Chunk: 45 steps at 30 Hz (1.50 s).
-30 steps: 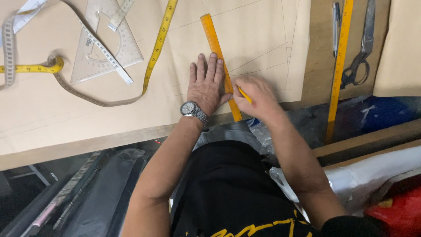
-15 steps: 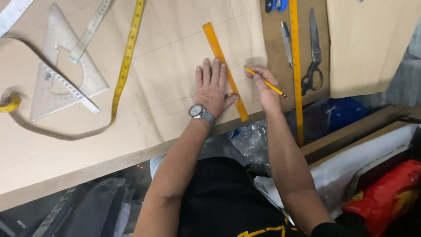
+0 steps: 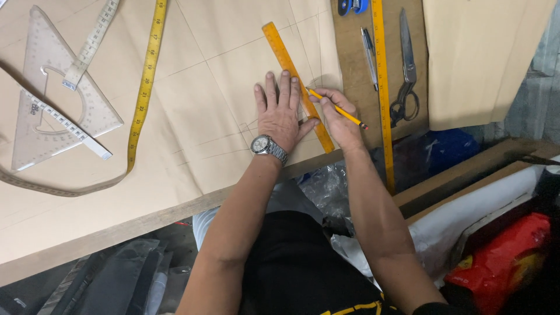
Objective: The person uses a flexible measuring tape and a pencil to measure and mark lines on a large piece of light-colored fabric. They also use a straight ruler to draw straight lines and connect points on the fabric.
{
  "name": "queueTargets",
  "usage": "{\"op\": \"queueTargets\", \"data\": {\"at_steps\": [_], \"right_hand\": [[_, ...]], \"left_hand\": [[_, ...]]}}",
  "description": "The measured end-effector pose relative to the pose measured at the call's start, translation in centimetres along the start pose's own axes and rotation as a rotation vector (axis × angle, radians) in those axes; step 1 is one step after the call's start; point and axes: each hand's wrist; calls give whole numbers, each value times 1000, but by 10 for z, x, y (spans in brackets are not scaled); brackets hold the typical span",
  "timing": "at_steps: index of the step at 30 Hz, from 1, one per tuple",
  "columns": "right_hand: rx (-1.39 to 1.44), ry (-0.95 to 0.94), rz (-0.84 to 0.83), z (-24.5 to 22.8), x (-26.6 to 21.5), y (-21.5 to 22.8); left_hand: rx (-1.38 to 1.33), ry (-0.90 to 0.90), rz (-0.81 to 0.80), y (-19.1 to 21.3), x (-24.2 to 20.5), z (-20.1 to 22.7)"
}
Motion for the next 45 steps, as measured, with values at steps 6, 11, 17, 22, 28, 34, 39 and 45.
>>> {"op": "queueTargets", "data": {"at_steps": [6,11,17,22,28,34,39,45], "right_hand": [[1,-5,-18,-1,2,0],[-15,-16,-54,-3,7,-1],[-352,-171,-143,-66,10,10],[-380,-234,-273,-124,9,51],[-407,-186,-146,-61,-15,34],[-871,-331,-200,8,-28,-28],[-789,-241,-175,40,-15,-24],[-687,-183,23,7,-23,27]], "left_hand": [[-3,-10,-31,3,0,-1],[-3,-4,-51,5,0,0],[13,1,-62,5,2,4],[32,-5,-32,9,1,2],[69,-18,-29,7,-8,-3],[36,57,521,-36,-44,-31],[53,87,446,-13,-126,-92],[248,374,518,-39,-198,-165]]}}
Point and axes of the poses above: each hand's wrist, its own x-axis towards the middle knuckle, its own y-axis out of the back of the hand, z = x × y, and after that the axes turned 7 degrees about x, right-handed
